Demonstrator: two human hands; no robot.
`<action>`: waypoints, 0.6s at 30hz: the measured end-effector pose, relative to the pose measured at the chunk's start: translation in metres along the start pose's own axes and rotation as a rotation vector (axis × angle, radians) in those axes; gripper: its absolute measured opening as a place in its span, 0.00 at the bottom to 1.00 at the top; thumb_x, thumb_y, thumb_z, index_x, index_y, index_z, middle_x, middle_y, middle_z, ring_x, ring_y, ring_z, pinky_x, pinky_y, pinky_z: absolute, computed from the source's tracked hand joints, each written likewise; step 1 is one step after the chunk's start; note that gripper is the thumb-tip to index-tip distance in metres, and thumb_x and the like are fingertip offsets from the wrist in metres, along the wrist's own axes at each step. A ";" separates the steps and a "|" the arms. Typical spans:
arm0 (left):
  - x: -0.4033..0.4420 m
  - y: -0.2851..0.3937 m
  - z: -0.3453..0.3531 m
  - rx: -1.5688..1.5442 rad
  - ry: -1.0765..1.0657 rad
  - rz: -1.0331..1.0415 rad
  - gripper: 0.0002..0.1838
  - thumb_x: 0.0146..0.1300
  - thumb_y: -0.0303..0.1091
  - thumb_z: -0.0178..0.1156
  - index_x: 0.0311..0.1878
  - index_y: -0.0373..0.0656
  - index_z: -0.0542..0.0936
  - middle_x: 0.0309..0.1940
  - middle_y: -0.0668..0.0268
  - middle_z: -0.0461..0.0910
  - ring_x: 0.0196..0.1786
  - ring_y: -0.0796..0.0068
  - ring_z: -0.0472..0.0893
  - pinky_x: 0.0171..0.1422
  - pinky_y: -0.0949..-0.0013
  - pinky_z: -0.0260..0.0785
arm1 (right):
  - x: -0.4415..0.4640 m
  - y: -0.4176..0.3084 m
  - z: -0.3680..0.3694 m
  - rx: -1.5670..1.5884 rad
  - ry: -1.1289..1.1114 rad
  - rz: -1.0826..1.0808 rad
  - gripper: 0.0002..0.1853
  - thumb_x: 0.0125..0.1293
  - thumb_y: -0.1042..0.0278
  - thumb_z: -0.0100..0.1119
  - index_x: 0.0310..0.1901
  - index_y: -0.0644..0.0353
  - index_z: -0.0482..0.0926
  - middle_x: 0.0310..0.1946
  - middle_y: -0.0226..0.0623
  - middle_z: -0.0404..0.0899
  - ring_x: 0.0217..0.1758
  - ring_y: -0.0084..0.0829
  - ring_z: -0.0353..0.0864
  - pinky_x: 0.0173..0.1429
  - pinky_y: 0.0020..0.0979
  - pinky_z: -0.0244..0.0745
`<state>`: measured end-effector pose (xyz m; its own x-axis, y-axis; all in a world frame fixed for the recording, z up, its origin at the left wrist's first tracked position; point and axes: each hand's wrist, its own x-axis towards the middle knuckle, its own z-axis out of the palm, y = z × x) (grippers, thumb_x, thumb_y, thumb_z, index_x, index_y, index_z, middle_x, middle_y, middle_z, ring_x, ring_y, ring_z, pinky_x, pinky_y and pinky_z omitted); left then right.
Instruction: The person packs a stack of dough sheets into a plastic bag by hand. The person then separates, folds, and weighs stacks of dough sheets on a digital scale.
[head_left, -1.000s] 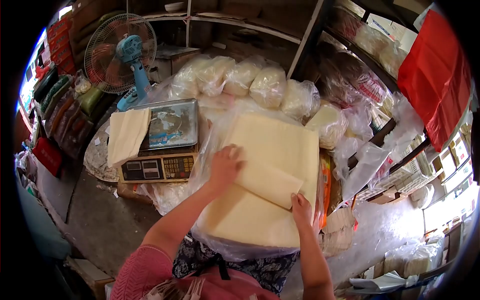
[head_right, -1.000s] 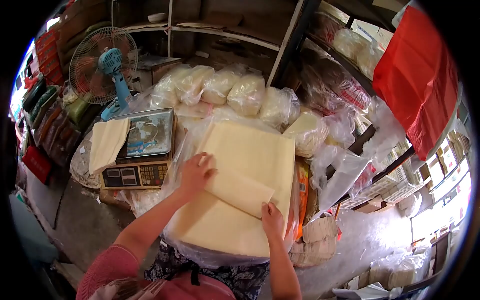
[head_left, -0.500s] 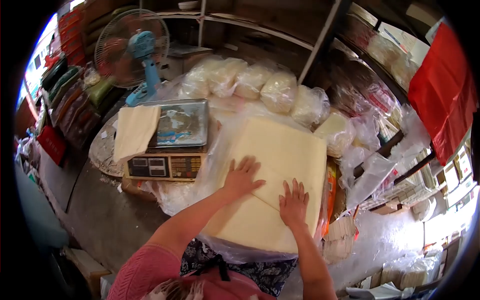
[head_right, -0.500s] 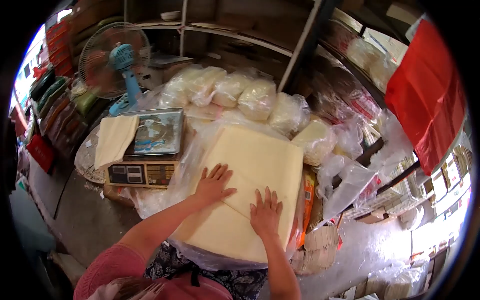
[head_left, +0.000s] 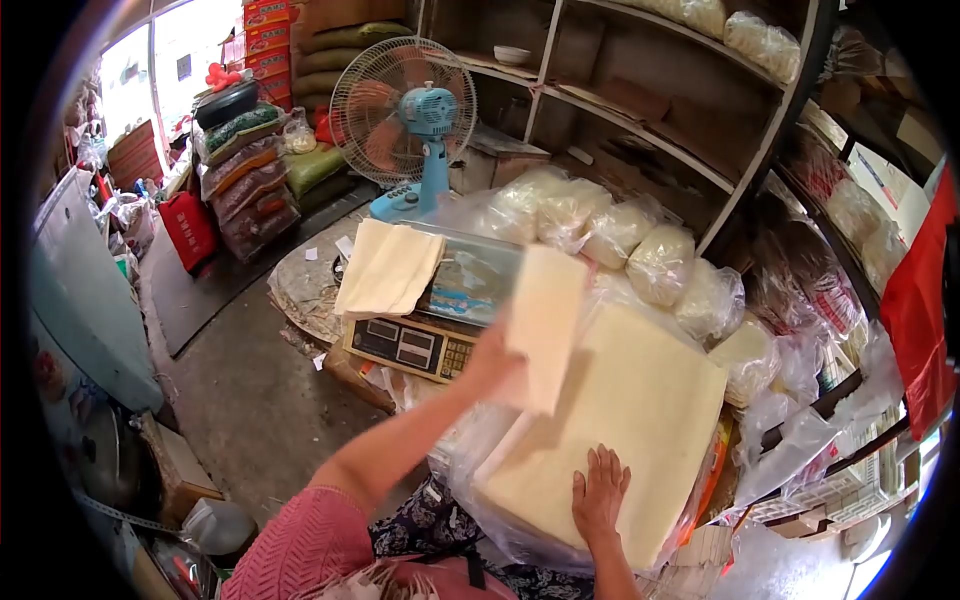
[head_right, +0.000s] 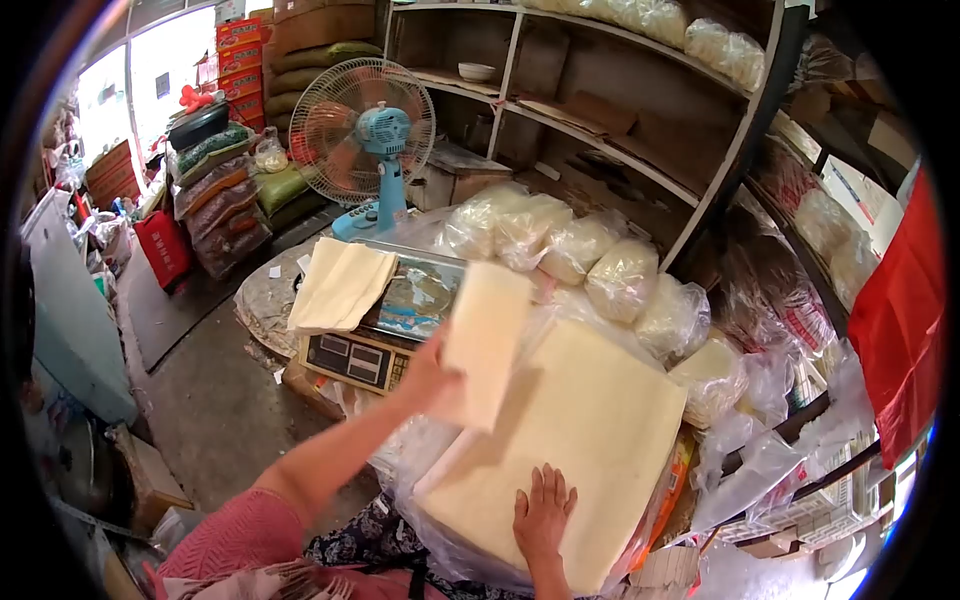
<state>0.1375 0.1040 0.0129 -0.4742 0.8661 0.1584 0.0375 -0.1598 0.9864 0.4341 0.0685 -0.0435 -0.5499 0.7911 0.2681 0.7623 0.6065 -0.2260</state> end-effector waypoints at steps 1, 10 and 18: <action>0.016 0.021 -0.016 -0.051 0.049 -0.082 0.44 0.39 0.18 0.59 0.66 0.43 0.61 0.55 0.52 0.73 0.60 0.60 0.72 0.67 0.64 0.59 | 0.000 -0.002 -0.001 -0.002 0.004 0.003 0.23 0.66 0.60 0.49 0.60 0.60 0.67 0.64 0.42 0.63 0.70 0.44 0.55 0.70 0.56 0.43; 0.090 0.024 -0.078 1.213 0.268 0.157 0.26 0.48 0.40 0.63 0.52 0.38 0.77 0.47 0.54 0.79 0.51 0.55 0.77 0.54 0.59 0.70 | -0.001 0.001 0.003 0.060 0.073 0.001 0.22 0.61 0.65 0.51 0.58 0.60 0.70 0.62 0.41 0.66 0.68 0.44 0.59 0.71 0.53 0.45; 0.078 0.040 -0.166 1.482 -0.053 -0.175 0.16 0.54 0.35 0.58 0.43 0.34 0.80 0.40 0.49 0.80 0.45 0.47 0.79 0.49 0.55 0.72 | 0.000 0.003 0.005 0.044 0.095 -0.015 0.22 0.60 0.64 0.53 0.56 0.62 0.71 0.62 0.42 0.66 0.67 0.45 0.61 0.68 0.57 0.48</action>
<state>-0.0444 0.0867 0.0573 -0.5366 0.8438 0.0062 0.8367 0.5310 0.1337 0.4349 0.0708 -0.0488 -0.5243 0.7721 0.3590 0.7375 0.6226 -0.2619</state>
